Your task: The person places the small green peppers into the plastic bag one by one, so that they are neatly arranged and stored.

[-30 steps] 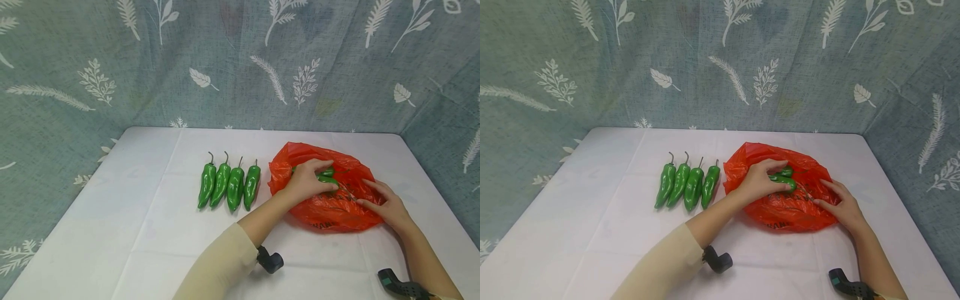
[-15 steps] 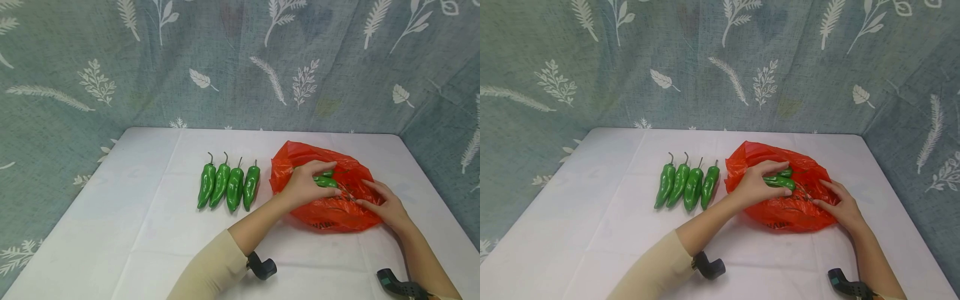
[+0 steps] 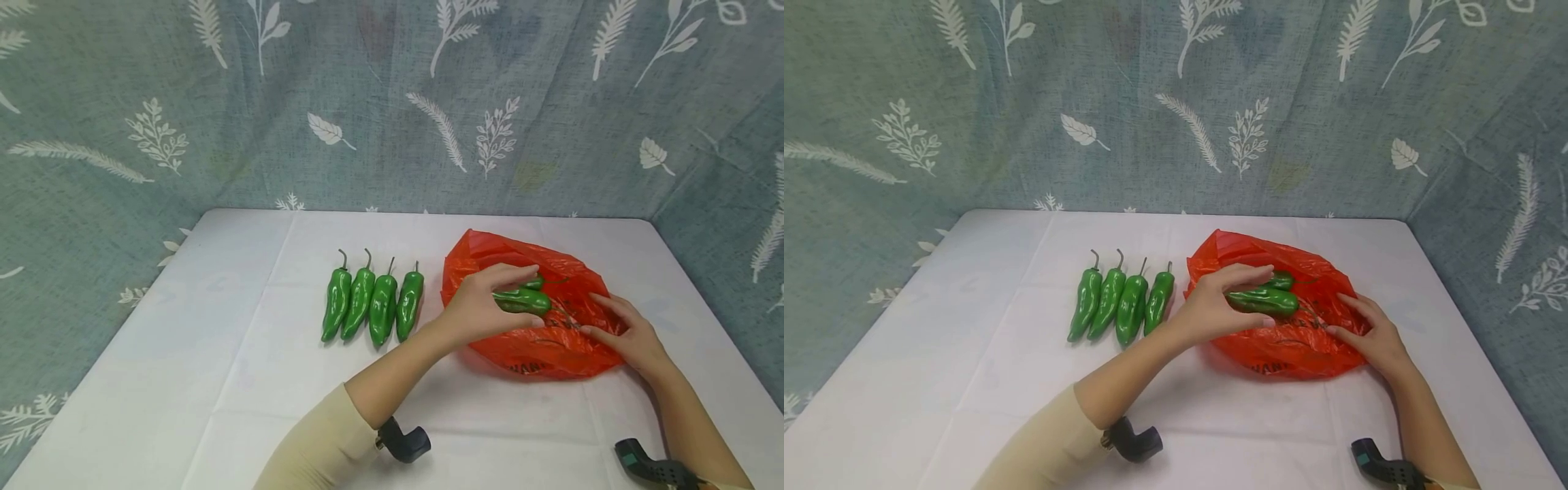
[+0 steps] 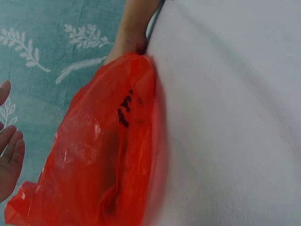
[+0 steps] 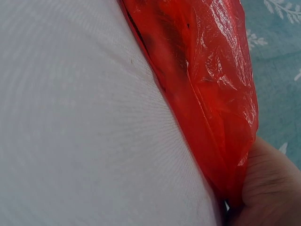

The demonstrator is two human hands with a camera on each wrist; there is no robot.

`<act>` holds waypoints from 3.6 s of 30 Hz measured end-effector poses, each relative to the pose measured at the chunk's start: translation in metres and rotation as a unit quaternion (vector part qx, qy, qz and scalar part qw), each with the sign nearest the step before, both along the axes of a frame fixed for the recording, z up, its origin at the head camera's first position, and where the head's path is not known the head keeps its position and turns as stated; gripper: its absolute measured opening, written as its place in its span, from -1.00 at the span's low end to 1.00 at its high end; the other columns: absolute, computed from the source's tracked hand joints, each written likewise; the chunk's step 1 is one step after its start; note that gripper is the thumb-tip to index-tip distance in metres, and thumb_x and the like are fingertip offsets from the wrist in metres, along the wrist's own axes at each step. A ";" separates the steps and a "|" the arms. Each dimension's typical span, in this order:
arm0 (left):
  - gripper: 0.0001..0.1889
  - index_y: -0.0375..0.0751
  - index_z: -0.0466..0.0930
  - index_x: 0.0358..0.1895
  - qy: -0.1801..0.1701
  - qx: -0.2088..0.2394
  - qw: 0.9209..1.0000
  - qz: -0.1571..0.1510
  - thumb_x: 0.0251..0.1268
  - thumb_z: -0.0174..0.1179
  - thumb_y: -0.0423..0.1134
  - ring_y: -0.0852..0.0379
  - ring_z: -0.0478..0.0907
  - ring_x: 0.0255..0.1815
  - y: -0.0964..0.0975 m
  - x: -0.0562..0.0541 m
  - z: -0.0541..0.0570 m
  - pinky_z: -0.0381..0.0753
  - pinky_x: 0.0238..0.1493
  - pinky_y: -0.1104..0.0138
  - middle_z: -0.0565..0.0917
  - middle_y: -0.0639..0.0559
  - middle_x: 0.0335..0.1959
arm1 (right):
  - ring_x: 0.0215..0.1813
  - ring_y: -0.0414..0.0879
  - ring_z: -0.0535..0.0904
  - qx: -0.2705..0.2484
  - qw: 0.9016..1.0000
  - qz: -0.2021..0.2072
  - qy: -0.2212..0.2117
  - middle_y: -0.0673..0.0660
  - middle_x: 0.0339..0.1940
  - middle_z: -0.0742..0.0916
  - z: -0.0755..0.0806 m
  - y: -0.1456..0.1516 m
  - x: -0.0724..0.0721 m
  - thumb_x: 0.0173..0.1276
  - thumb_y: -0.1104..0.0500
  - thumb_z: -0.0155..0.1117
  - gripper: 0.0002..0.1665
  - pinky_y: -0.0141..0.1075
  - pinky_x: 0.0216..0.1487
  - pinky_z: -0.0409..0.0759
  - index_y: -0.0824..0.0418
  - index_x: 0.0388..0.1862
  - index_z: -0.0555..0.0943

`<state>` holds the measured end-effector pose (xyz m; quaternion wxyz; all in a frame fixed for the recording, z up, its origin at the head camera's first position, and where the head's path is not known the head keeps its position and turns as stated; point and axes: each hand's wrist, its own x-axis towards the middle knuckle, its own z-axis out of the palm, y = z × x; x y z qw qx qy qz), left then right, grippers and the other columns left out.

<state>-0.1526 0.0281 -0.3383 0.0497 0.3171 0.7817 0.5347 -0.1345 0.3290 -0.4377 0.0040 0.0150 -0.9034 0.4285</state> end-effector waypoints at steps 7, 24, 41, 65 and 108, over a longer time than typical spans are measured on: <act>-0.29 0.08 0.44 0.29 -0.032 0.027 0.999 0.007 -0.05 0.47 -0.14 0.39 0.46 0.15 -0.017 0.003 -0.003 0.49 0.15 0.32 0.52 0.30 0.20 | 0.40 0.46 -0.03 -0.004 1.000 0.005 0.003 0.47 0.44 0.13 -0.001 0.000 -0.001 0.27 0.03 0.31 -0.14 0.43 0.18 0.10 0.25 0.45 0.18; -0.29 -0.09 0.45 0.28 -0.043 0.065 0.996 0.040 -0.07 0.47 -0.29 0.20 0.50 0.16 -0.063 0.012 -0.004 0.43 0.23 0.30 0.56 0.09 0.17 | 0.41 0.45 -0.03 -0.002 1.000 0.000 -0.002 0.45 0.44 0.13 0.000 0.000 0.000 0.27 0.01 0.31 -0.14 0.43 0.18 0.10 0.23 0.45 0.18; -0.31 0.00 0.46 0.27 -0.063 0.076 0.988 0.116 -0.04 0.46 -0.27 0.10 0.50 0.18 -0.107 0.012 -0.016 0.43 0.23 0.06 0.56 -0.01 0.17 | 0.41 0.47 -0.05 -0.011 1.000 0.008 0.003 0.47 0.44 0.13 -0.001 0.001 0.000 0.27 0.06 0.31 -0.15 0.44 0.20 0.06 0.27 0.44 0.18; -0.32 -0.18 0.42 0.29 -0.003 0.114 0.970 0.212 -0.01 0.41 -0.41 0.13 0.45 0.22 -0.167 0.005 -0.013 0.41 0.22 0.42 0.52 -0.13 0.19 | 0.42 0.46 -0.05 -0.016 1.000 0.009 0.010 0.47 0.44 0.13 -0.001 0.001 -0.001 0.27 0.07 0.31 -0.15 0.44 0.21 0.03 0.27 0.44 0.19; -0.22 -0.13 0.21 0.42 -0.149 0.052 0.926 0.344 0.09 0.35 -0.32 -0.09 0.26 0.39 -0.214 -0.021 -0.063 0.29 0.35 0.22 0.30 -0.07 0.40 | 0.41 0.47 -0.03 -0.008 1.000 0.009 0.008 0.47 0.43 0.14 -0.002 0.001 -0.001 0.26 0.06 0.32 -0.15 0.44 0.18 0.09 0.27 0.44 0.19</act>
